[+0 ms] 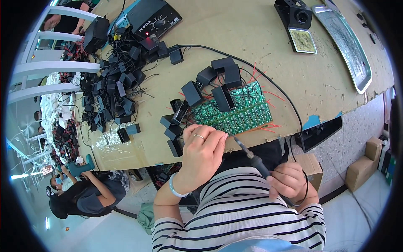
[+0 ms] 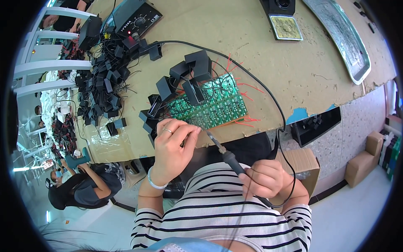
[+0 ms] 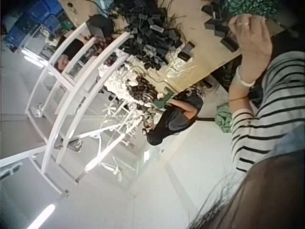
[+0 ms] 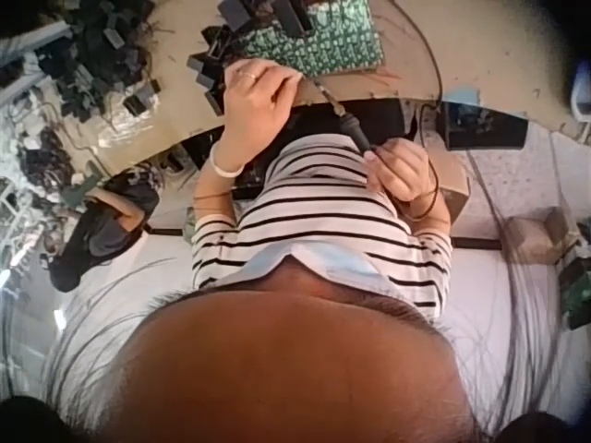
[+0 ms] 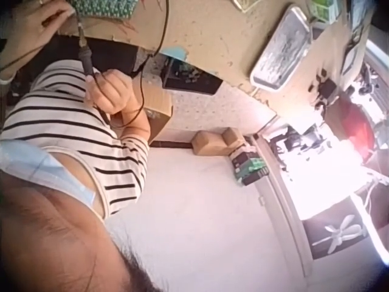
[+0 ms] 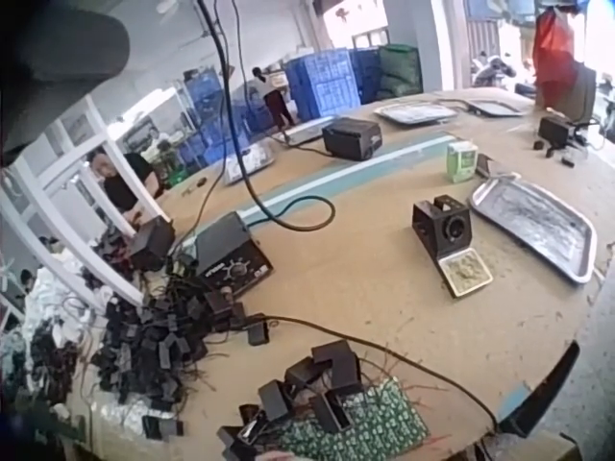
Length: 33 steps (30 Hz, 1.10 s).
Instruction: Soldering wires onto a printed circuit board at a workbench.
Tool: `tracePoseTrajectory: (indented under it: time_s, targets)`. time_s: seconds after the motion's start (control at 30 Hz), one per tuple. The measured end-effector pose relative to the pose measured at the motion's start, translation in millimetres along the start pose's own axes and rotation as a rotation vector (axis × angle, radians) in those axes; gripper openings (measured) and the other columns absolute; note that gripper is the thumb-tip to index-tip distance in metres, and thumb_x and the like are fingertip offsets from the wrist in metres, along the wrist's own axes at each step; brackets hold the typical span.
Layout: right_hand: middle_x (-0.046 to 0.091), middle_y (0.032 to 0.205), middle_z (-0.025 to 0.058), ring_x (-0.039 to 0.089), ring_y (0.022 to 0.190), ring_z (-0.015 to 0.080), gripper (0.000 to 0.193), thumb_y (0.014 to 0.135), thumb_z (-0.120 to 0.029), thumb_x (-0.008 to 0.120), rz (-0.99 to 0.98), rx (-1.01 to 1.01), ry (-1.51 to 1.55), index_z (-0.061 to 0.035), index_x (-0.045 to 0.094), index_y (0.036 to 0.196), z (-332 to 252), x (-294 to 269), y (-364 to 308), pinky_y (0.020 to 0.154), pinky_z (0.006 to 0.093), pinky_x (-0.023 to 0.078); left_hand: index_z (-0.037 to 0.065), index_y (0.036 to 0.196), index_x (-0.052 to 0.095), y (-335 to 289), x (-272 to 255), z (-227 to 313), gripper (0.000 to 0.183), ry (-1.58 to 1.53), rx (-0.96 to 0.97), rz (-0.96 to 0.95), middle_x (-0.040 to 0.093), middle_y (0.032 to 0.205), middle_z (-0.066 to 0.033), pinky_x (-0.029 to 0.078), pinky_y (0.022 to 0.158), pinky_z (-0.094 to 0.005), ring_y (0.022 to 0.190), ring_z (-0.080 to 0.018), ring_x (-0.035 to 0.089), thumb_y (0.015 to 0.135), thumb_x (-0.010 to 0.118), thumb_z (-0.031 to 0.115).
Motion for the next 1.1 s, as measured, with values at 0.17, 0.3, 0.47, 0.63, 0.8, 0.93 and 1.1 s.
tracePoseTrajectory:
  time_s: [0.17,0.3,0.47,0.63,0.8,0.93,1.1]
  targets:
    - [0.061,0.077,0.0089,0.061,0.059,0.0213,0.026,0.098,-0.023,0.059,0.243,0.154,0.045,0.0026,0.060,0.100,-7,-3,-12,0.055,0.0327,0.057,0.006,0.088,0.070,0,-1,1,0.011,0.010,0.007,-0.021,0.062,0.084,-0.0045,0.044,0.082,-0.0376,0.083,-0.0255,0.057,0.080,0.077,0.001]
    - [0.060,0.078,0.0092,0.061,0.060,0.0219,0.022,0.096,-0.018,0.058,0.261,0.204,0.054,0.0031,0.059,0.103,-6,-5,-5,0.055,0.0339,0.057,0.007,0.088,0.070,2,-2,3,0.010,0.041,0.015,-0.031,0.062,0.085,-0.0036,0.044,0.084,-0.0380,0.083,-0.0245,0.057,0.080,0.076,0.003]
    - [0.061,0.079,0.0089,0.062,0.061,0.0220,0.020,0.094,-0.015,0.057,0.254,0.214,0.035,0.0029,0.058,0.104,-6,-5,-2,0.055,0.0344,0.057,0.007,0.089,0.070,2,-3,2,0.011,0.065,0.012,-0.050,0.062,0.085,-0.0033,0.044,0.085,-0.0383,0.085,-0.0248,0.058,0.080,0.077,0.004]
    - [0.061,0.079,0.0084,0.062,0.061,0.0219,0.019,0.092,-0.012,0.057,0.259,0.230,0.036,0.0028,0.058,0.104,-4,-7,1,0.054,0.0338,0.057,0.006,0.089,0.070,5,-5,1,0.012,0.077,0.023,-0.046,0.061,0.088,-0.0046,0.045,0.086,-0.0389,0.088,-0.0259,0.059,0.080,0.078,0.006]
    - [0.061,0.078,0.0084,0.062,0.061,0.0230,0.017,0.093,-0.013,0.057,0.260,0.247,0.038,0.0012,0.059,0.103,-7,-9,5,0.056,0.0354,0.056,0.006,0.096,0.071,-3,-18,1,0.020,0.076,-0.022,-0.010,0.062,0.091,-0.0064,0.047,0.082,-0.0383,0.089,-0.0265,0.060,0.078,0.079,0.004]
    - [0.058,0.069,0.0091,0.057,0.054,0.0257,0.012,0.099,-0.017,0.050,0.280,0.381,-0.111,-0.0054,0.055,0.100,-18,-8,0,0.054,0.0397,0.052,0.002,0.103,0.069,-14,-57,-17,0.023,0.251,-0.103,0.439,0.066,0.101,-0.0120,0.050,0.084,-0.0401,0.090,-0.0296,0.064,0.081,0.077,0.002]
    - [0.056,0.070,0.0091,0.055,0.052,0.0255,0.016,0.100,-0.020,0.046,0.345,0.324,-0.036,-0.0051,0.054,0.101,-8,-2,-3,0.051,0.0392,0.050,-0.003,0.104,0.066,-66,-114,-154,0.018,0.519,-0.449,0.657,0.062,0.104,-0.0183,0.047,0.085,-0.0439,0.094,-0.0352,0.058,0.091,0.069,0.009]
Point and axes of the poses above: each hand's wrist, its own y-axis towards the middle knuckle, its own x-axis out of the palm, z = x × y, the point moved 2 cm from there along y, towards the middle knuckle
